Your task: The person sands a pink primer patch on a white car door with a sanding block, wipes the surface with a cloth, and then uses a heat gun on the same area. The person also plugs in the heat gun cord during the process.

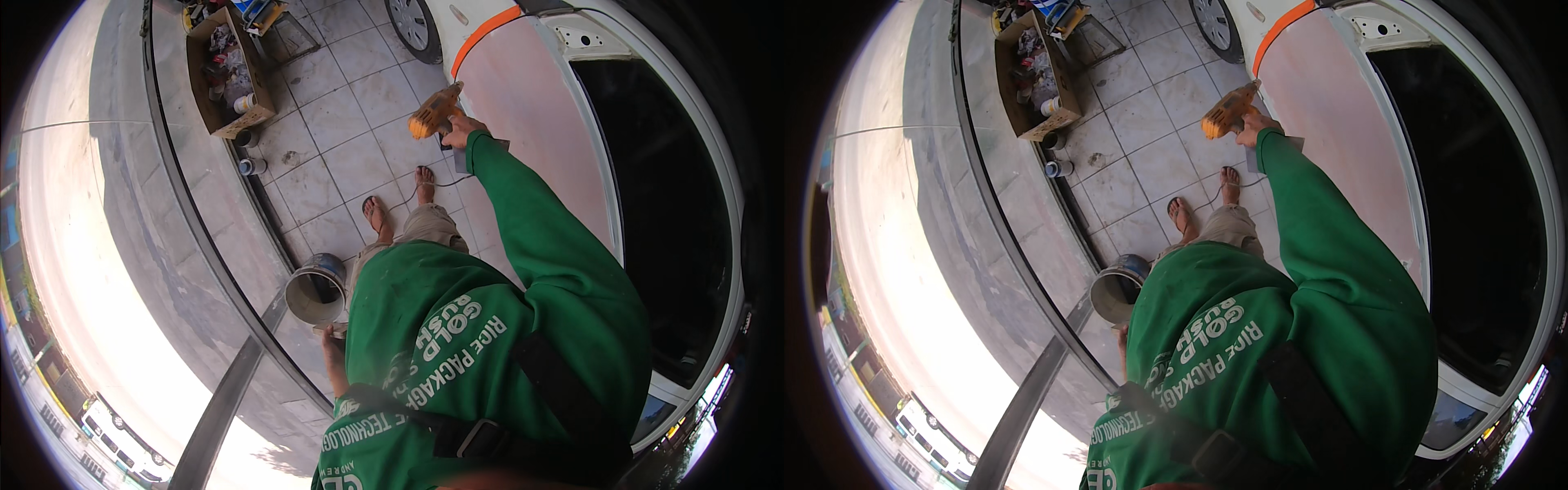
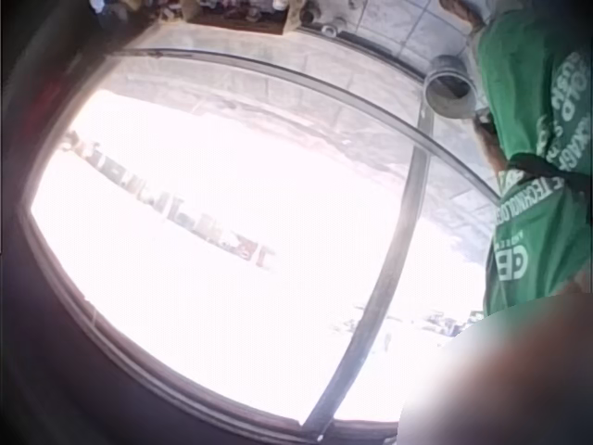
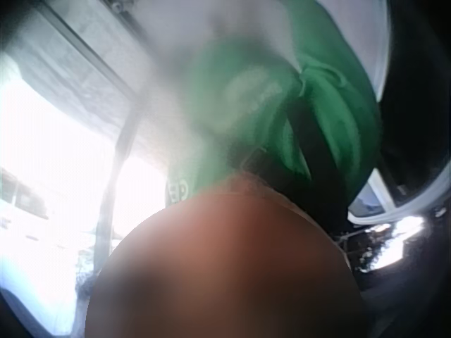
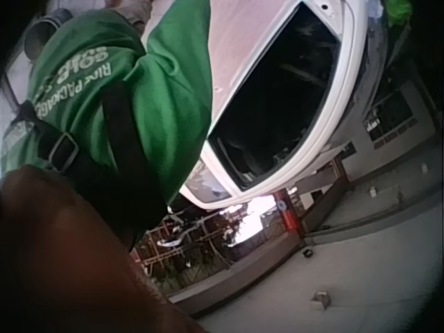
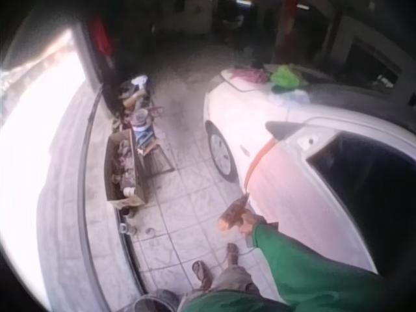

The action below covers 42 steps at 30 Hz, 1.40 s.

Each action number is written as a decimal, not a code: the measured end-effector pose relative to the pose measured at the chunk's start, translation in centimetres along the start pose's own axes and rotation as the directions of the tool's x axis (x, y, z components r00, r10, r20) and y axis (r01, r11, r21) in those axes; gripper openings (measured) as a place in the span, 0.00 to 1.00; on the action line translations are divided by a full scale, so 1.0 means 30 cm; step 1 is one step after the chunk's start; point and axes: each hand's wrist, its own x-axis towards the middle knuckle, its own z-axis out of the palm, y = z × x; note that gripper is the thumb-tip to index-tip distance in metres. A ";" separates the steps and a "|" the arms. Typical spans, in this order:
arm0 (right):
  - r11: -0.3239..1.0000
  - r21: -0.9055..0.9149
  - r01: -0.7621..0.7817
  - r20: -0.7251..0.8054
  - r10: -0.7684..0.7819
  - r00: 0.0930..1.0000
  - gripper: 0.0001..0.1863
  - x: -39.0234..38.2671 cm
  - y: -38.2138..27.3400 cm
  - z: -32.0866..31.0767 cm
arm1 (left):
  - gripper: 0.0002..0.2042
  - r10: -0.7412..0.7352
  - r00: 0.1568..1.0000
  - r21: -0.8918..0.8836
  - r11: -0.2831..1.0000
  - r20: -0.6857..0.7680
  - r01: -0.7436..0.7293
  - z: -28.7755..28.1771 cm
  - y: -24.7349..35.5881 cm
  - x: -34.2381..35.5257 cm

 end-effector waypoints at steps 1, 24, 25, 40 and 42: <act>1.000 0.012 0.000 -0.008 0.000 1.000 0.43 -0.006 -0.004 0.000 | 0.24 -0.012 1.000 -0.022 1.000 0.014 0.012 -0.016 -0.002 0.012; 0.996 0.082 -0.042 -0.184 0.057 0.981 0.35 -0.050 -0.004 -0.174 | 0.24 0.073 0.994 0.177 0.982 -0.077 -0.059 0.178 0.025 -0.110; 0.994 0.106 -0.038 -0.196 0.058 0.979 0.35 -0.063 -0.010 -0.195 | 0.23 0.086 0.991 0.168 0.983 -0.099 -0.069 0.157 0.014 -0.091; 0.964 0.262 0.055 -0.367 0.046 0.929 0.32 -0.256 0.035 -0.166 | 0.21 0.010 0.992 0.018 1.000 0.129 -0.013 -0.045 0.034 0.132; 0.966 0.249 0.072 -0.385 0.031 0.922 0.32 -0.252 0.021 -0.170 | 0.22 0.055 0.993 0.058 0.996 0.102 -0.061 -0.052 0.020 0.138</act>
